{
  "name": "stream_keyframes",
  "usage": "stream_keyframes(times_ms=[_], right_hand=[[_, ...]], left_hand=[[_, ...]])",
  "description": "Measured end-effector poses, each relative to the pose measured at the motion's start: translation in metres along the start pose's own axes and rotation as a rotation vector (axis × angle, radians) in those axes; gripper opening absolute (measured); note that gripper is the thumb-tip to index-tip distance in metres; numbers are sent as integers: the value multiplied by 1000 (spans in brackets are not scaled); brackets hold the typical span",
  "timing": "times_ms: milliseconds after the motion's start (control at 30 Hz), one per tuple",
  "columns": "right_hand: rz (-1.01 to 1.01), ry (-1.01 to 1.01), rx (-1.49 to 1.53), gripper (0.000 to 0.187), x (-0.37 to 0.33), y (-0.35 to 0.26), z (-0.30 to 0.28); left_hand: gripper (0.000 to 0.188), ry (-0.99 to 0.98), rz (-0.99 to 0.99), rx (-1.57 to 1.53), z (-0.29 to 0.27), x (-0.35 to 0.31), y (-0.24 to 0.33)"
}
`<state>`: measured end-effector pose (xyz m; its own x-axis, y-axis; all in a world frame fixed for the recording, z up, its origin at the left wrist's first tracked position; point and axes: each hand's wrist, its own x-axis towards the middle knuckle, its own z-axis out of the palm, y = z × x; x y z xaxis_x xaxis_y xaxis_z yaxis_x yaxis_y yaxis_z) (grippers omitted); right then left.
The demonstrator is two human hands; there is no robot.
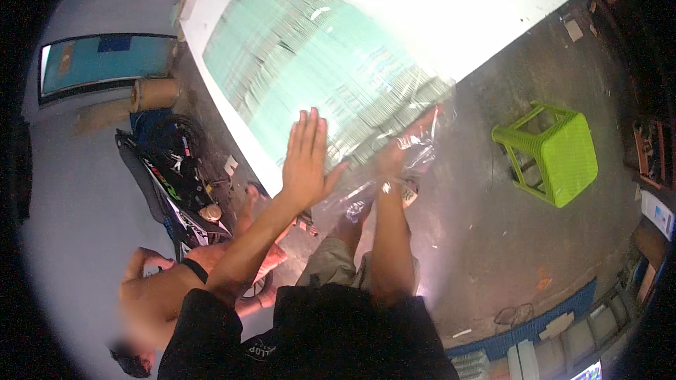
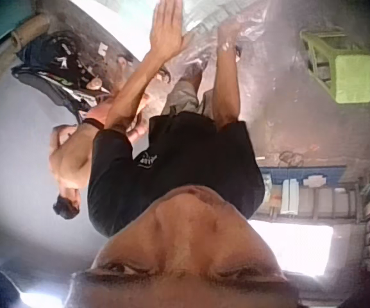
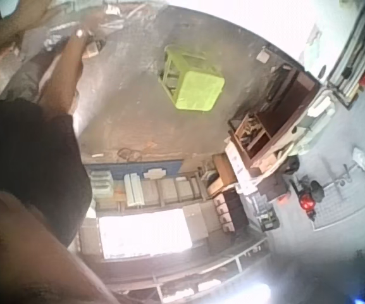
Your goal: The person repeatedly picks up stacks of light green paper, places them into a clear plastic bag on a white table, and smooths the bag to secure the contents. The person also moves a green stool and handles additional paper stacks from a nearby surface.
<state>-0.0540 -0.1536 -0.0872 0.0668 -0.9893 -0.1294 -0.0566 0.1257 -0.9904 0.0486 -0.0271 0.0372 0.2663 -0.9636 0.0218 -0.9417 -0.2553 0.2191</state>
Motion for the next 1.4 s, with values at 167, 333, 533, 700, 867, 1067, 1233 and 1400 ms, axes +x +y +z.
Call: stream_keyframes(times_ms=[167, 333, 533, 700, 867, 1067, 1233, 1400], right_hand=[[-143, -1, -135, 63, -10, -3, -39], [-342, 15, -350, 63, 21, 0, -51], [-136, 55, -129, 63, 24, 8, -9], [-130, 37, -91, 63, 44, -3, -20], [-80, 55, -71, 63, 34, -2, -11], [69, 165, -27, 64, -35, 3, -44], [258, 146, 102, 64, -82, 25, 23], [253, 188, 11, 61, -120, 29, -19]], left_hand=[[99, -87, -56, -146, -32, 5, -3], [100, -14, 81, 45, -43, 82, -37], [100, -71, 83, -2, -21, 91, -42], [102, -102, 76, -1, -27, 91, -45], [102, -89, 100, -29, -24, 96, -48], [103, -62, 77, -33, -23, 92, -47], [101, -43, 82, 6, -16, 95, -42], [103, 6, 90, 23, -11, 91, -46]])
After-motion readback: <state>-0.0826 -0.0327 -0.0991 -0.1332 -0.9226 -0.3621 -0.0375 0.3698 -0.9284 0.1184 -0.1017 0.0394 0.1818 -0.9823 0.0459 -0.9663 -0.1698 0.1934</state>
